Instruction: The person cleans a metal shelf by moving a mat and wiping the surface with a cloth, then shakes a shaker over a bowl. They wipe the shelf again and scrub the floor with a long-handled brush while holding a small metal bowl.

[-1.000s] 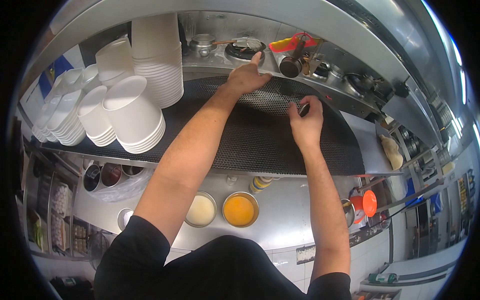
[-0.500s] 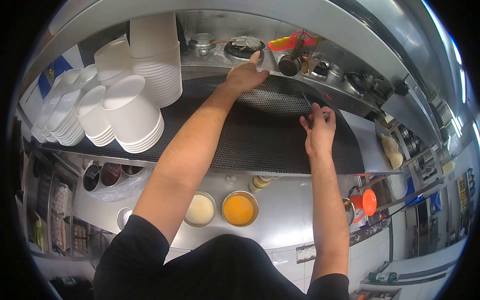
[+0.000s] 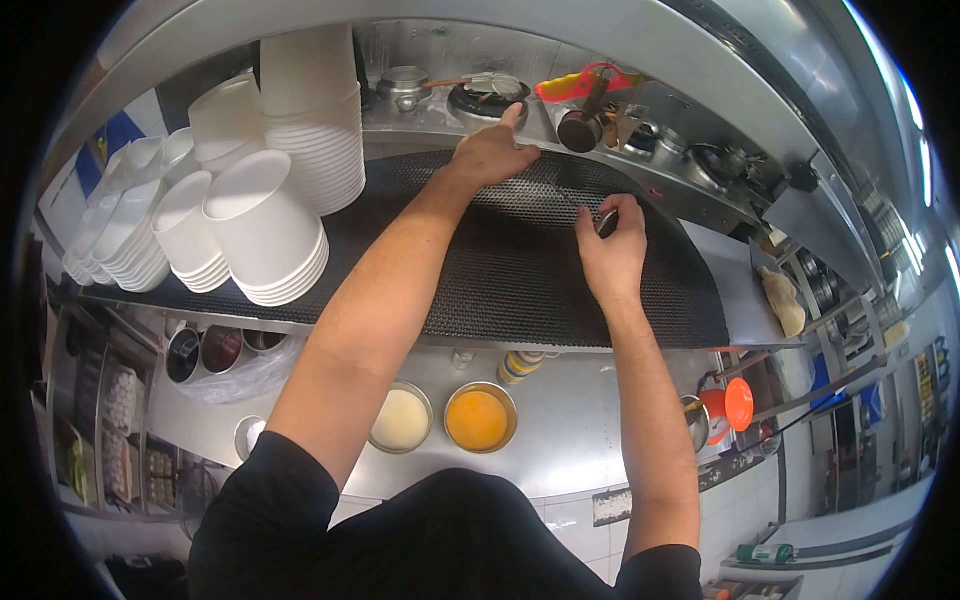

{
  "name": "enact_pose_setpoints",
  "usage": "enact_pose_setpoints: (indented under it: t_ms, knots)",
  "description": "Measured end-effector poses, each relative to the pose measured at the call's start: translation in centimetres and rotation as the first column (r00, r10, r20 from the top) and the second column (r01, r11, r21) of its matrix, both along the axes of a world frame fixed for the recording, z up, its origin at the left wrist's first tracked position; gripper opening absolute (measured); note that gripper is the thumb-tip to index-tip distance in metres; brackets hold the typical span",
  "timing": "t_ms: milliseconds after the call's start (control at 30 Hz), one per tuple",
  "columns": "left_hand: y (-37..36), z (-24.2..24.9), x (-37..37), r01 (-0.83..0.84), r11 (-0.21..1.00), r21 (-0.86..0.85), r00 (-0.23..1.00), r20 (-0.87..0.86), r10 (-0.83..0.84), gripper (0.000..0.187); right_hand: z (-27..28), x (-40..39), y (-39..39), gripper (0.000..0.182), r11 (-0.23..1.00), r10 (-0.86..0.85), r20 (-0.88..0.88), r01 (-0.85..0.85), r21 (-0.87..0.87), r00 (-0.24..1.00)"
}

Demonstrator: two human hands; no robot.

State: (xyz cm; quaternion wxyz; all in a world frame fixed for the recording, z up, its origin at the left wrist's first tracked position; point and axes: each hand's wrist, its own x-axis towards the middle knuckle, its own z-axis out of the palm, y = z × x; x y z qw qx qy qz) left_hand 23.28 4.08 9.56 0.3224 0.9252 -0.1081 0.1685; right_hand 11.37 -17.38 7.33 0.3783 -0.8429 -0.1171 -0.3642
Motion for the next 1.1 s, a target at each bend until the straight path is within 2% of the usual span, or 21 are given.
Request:
enact_pose_setpoints:
  t_ms: [133,233,400,500,900,1100]
  knots:
    - [0.2,1.0,-1.0,0.039,0.999,-0.012,0.995,-0.089,-0.040,0.095,-0.2,0.4,0.0,0.027,0.999,-0.014,0.033,0.015,-0.033,0.999]
    - [0.0,0.2,-0.1,0.010,1.000,0.000,1.000,0.000,-0.010,0.099,-0.1,0.7,0.0,0.027,0.999,-0.017,0.026,0.018,-0.030,1.000]
    - [0.0,0.0,0.2,0.013,1.000,0.011,1.000,-0.010,-0.013,0.100,0.0,0.8,0.3,0.027,1.000,-0.022,0.009,0.022,-0.014,1.000]
    - [0.0,0.0,0.2,0.015,1.000,0.006,1.000,-0.009,-0.015,0.100,-0.1,0.9,0.3,0.026,0.999,-0.012,0.075,0.016,-0.051,0.997]
    - [0.1,0.4,-0.4,0.016,1.000,0.017,0.999,-0.035,-0.015,0.100,0.0,0.9,0.5,0.026,0.998,-0.021,0.046,0.024,-0.059,0.999]
    - [0.1,0.2,-0.2,0.024,1.000,0.006,0.999,-0.029,-0.024,0.100,0.3,0.5,1.0,0.025,0.997,-0.040,0.102,0.046,-0.066,0.994]
